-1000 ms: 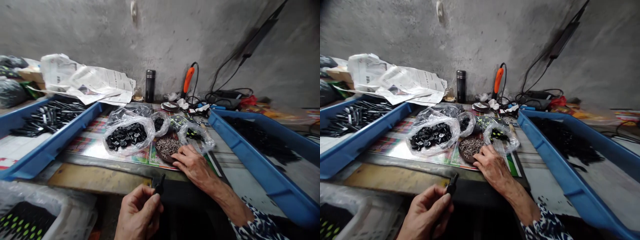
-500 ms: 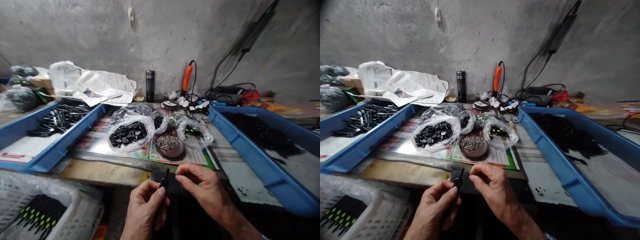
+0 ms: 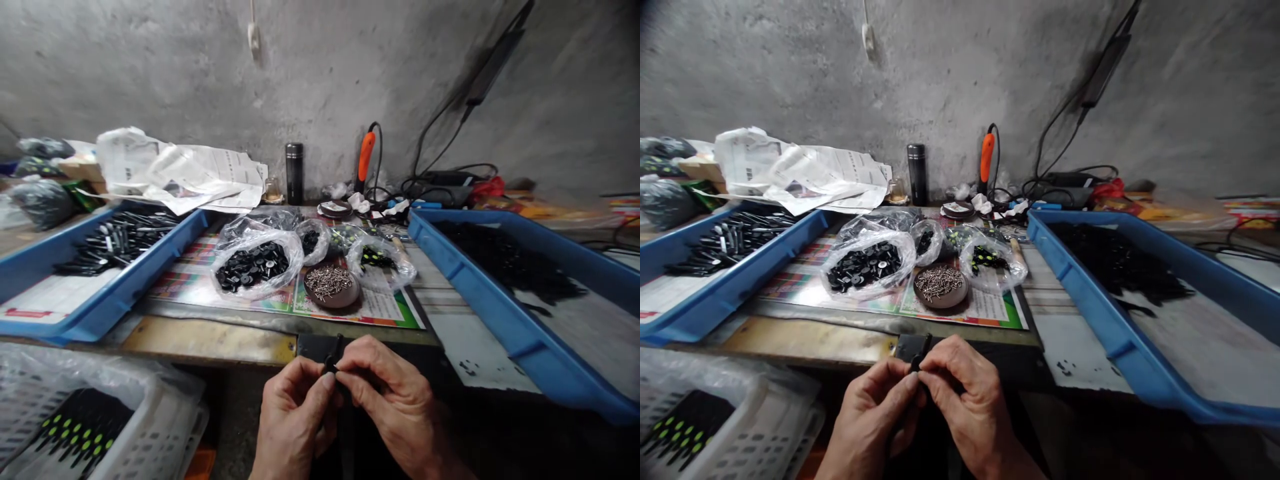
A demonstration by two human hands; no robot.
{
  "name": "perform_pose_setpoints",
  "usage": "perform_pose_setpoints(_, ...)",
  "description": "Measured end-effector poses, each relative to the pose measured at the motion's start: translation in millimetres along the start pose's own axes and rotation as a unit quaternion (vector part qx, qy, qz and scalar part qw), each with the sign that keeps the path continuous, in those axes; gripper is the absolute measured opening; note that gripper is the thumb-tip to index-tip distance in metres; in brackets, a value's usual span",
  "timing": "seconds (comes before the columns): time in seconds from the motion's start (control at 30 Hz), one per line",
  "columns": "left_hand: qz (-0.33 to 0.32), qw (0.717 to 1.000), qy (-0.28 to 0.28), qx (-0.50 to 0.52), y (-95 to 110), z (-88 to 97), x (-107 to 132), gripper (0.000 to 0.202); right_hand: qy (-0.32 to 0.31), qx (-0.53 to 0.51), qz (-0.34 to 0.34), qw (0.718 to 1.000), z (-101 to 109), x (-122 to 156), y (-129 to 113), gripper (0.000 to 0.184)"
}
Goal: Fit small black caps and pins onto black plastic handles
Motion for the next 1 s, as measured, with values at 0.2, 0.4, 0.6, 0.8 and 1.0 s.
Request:
perform_pose_setpoints(0.2, -0.045, 0.997, 0.046, -0.044, 4.2, -3.7, 6.9, 0.049, 0.024, 0.042, 0.027, 0.998, -1.5, 4.0, -4.3, 0.015)
perform_pose_setpoints(0.4, -0.049, 0.998, 0.02, -0.038, 2.1, -7.3, 4.9, 0.051, -0.005, -0.257, -0.185, 0.949, -20.3, 11.2, 40.9, 0.026)
perform_pose_setpoints(0.6, -0.048, 0.999, 0.022, 0.007, 3.0, -12.5, 7.0, 0.048, -0.073, -0.322, -0.228, 0.916, -29.2, 14.6, 46.1, 0.035)
perform_pose_setpoints(0.8, -0.027, 1.0, 0.001, 0.007, 3.4, -17.8, 7.5, 0.044, -0.071, -0.311, -0.206, 0.925, -23.4, 14.5, 38.4, 0.041)
perform_pose_setpoints(1.0, -0.024, 0.999, 0.031, -0.014, 1.0, -15.3, 8.7, 0.049, -0.058, -0.231, -0.201, 0.95, -23.8, 15.0, 37.8, 0.032)
Point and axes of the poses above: each hand's wrist, its own x-axis away from the middle knuckle, its own z-axis out of the back of the hand, y = z × x, the point moved 6 cm from there along -x, towards the middle knuckle, and after that the axes turned 15 degrees about -y, right-handed, at the moved point
